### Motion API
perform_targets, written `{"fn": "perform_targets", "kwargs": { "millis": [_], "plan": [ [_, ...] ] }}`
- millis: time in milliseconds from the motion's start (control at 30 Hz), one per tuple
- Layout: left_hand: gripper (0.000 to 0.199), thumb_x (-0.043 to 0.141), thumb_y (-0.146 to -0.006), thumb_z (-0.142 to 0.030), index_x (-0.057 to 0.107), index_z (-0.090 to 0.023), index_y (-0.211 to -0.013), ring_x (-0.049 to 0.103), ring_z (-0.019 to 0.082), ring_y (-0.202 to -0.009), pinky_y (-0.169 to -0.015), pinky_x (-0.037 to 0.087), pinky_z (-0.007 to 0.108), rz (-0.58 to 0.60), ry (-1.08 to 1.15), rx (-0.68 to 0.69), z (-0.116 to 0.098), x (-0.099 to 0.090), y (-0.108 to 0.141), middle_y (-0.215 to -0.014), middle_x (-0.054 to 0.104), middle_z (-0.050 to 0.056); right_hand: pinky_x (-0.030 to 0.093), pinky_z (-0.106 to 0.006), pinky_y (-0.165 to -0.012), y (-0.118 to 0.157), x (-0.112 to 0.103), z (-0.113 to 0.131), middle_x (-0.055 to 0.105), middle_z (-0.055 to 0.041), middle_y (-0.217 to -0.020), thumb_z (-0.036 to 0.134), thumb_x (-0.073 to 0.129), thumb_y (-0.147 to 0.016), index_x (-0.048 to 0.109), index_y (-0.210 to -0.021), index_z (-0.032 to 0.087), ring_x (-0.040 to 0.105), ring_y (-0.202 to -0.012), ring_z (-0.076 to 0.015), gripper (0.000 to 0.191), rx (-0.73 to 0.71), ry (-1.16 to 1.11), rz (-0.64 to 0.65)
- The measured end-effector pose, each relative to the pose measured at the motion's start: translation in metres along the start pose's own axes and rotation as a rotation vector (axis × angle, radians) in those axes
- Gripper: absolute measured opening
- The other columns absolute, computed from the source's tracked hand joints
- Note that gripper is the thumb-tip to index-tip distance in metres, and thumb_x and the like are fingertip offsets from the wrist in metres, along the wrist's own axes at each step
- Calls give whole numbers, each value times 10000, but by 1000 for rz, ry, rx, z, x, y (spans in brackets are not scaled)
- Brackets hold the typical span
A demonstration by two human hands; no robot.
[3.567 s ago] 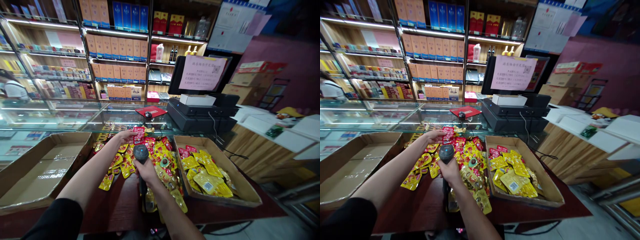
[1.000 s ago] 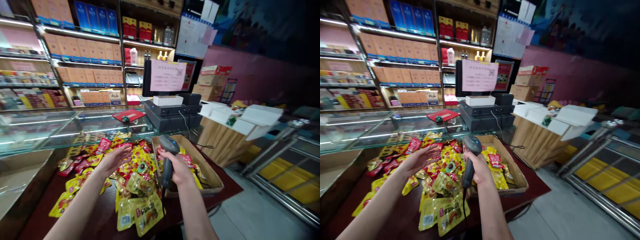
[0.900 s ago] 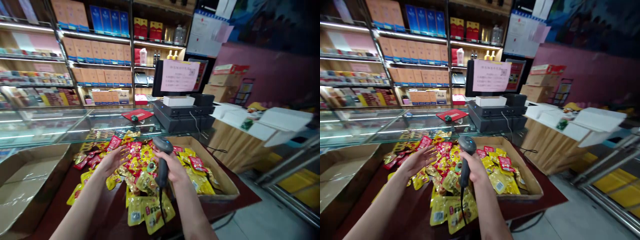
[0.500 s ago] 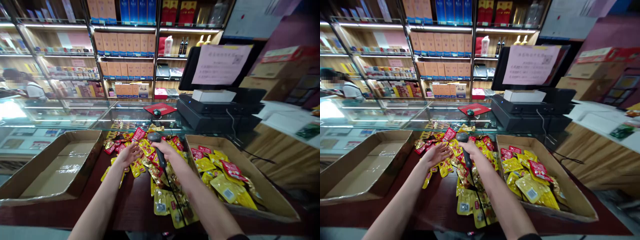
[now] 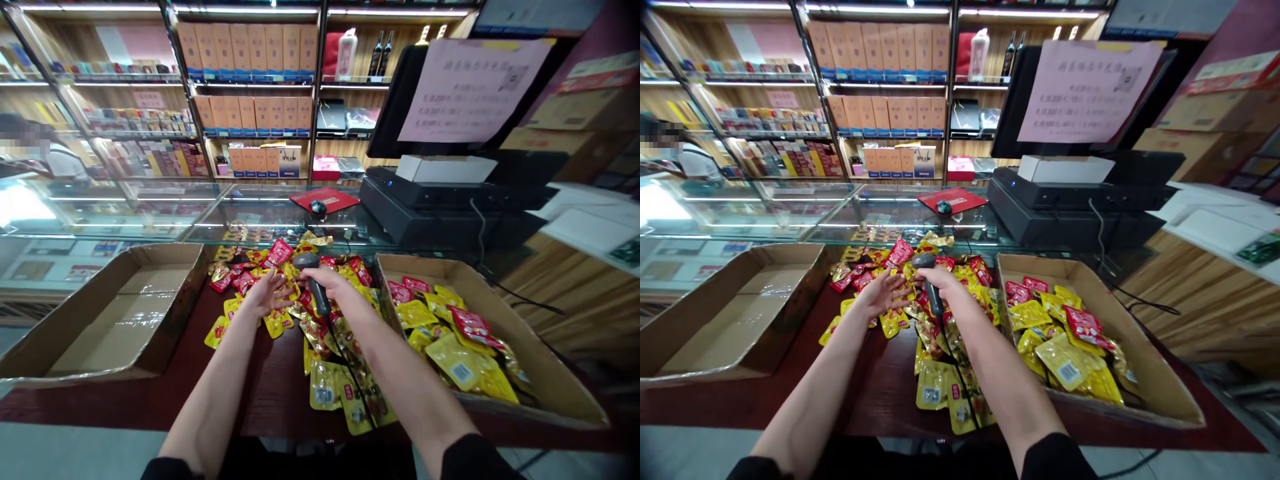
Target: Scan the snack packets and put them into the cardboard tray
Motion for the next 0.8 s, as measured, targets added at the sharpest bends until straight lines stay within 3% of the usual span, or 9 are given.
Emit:
{"fn": "perform_targets", "kwargs": {
  "millis": [233,333,500,700,800],
  "plan": [
    [310,685,-730,-330,554,-167,-959,660,162,-661,-630,556,325,-134,-114,112,6,-7,1,-859,667,77,427,-194,-543,25,23,-2,687,-58,-776,116,590,-586,648,-701,120,592,-654,-114,129,-34,-96,141],
    [318,730,-686,-296,545,-189,-922,648,130,-592,-575,547,272,-126,-132,154,7,-9,1,-788,670,31,430,-210,-591,34,24,-5,686,-44,-781,140,603,-567,665,-714,126,589,-694,-125,160,-118,-81,81],
    [352,756,-628,-352,634,-179,-910,663,173,-697,-589,522,241,-28,-401,188,5,0,18,-751,683,30,433,-250,-678,56,7,-3,673,-12,-759,188,625,-568,684,-803,144,576,-739,-149,246,-329,-65,-131],
    [482,811,-487,-315,687,-196,-937,642,220,-864,-731,487,255,12,-824,354,-5,21,40,-803,698,15,428,-242,-627,82,-11,-2,658,-3,-692,170,614,-574,685,-834,148,555,-644,-130,270,-284,-45,33],
    [532,826,-445,-306,668,-172,-935,638,212,-851,-730,478,253,-90,-865,445,-8,29,41,-859,696,39,446,-245,-624,87,-14,-11,673,-21,-727,170,628,-563,681,-806,145,570,-650,-136,249,-249,-64,33]
  ]
}}
Point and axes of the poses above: each hand's wrist, its own y-axis away from the middle knuckle, its own x-axis out of the palm, z = x × y, the point moved 1 cm from there along -y, towards the middle knuckle
